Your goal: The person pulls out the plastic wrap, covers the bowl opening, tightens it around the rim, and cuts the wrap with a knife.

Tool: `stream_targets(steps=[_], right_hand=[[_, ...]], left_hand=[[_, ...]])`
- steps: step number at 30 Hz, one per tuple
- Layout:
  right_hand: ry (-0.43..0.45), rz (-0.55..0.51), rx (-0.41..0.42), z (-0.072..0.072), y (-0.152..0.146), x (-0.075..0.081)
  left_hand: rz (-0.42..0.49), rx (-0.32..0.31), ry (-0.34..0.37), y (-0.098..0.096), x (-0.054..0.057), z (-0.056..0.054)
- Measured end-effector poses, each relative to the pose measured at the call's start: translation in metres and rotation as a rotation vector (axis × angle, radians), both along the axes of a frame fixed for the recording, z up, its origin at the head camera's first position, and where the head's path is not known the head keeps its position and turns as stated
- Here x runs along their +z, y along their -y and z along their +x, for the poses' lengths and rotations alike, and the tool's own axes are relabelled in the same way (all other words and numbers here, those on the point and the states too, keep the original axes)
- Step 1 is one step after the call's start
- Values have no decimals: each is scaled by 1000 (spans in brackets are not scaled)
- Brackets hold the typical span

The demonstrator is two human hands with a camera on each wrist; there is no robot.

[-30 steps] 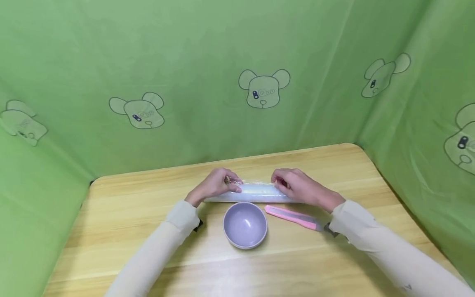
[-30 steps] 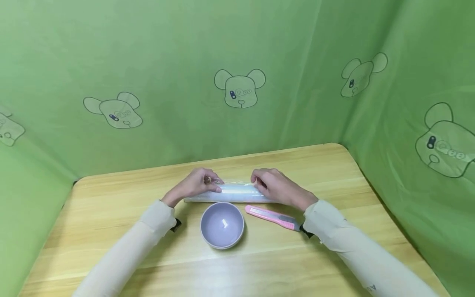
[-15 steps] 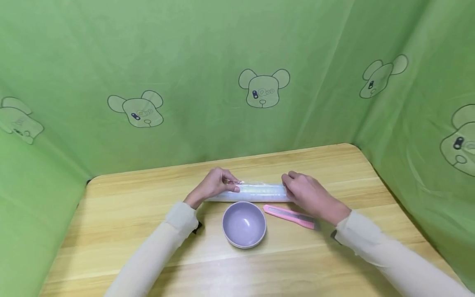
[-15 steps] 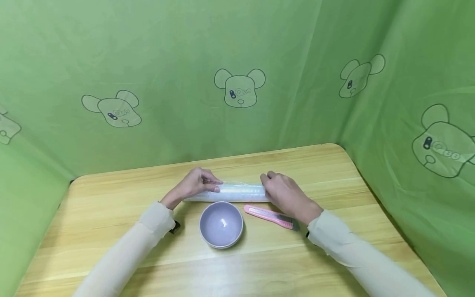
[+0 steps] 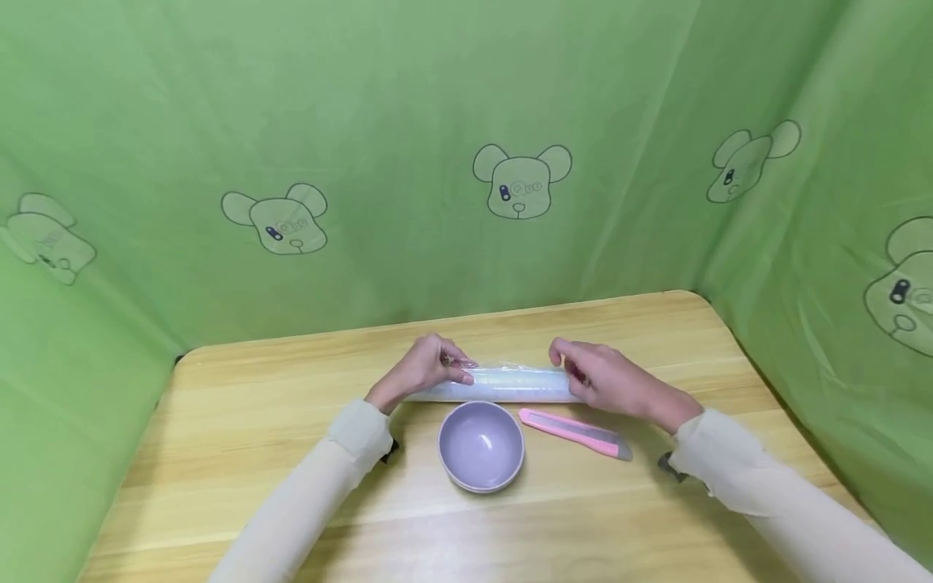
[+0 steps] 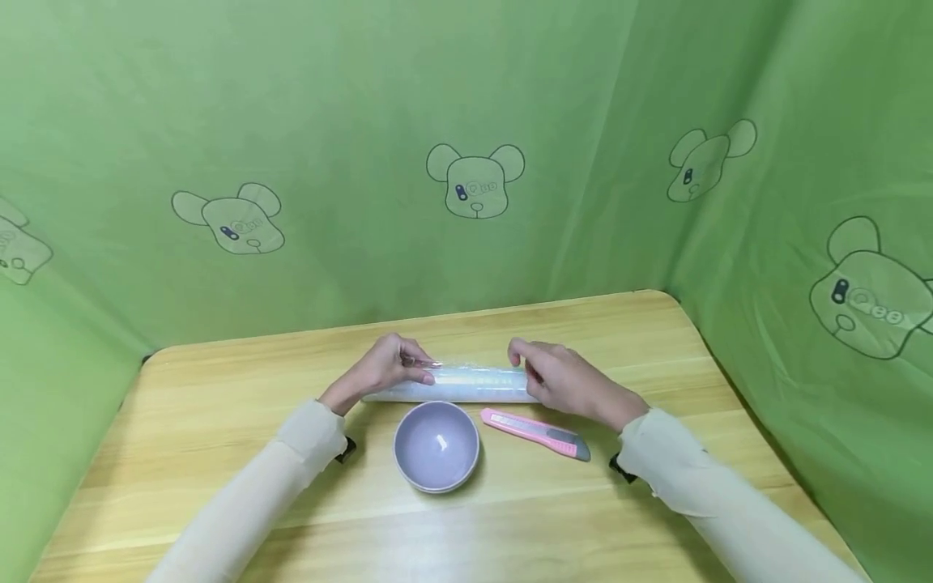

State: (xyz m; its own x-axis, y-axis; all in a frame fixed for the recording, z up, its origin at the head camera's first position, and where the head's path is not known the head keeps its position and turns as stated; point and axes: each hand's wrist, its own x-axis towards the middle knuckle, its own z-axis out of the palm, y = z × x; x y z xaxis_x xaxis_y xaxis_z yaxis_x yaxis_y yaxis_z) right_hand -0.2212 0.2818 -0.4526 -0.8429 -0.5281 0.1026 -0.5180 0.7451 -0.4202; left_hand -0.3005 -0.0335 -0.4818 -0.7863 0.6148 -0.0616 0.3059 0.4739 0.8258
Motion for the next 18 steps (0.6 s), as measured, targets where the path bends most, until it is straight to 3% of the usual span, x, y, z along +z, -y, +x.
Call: stream_targets(steps=[4,10,14,18], right_hand=[[-157,101,19,10,2,-11],[-267,127,-54,19,4,-17],[-299,117,-75,19,5,-13],[-253,149,-100,17,7,-5]], left_hand=[[-9,2,9,-1,-3,1],[-2,-15,-1,1,-3,2],[18,-19,-18,2,0,2],[-8,-25,-38,0,1,3]])
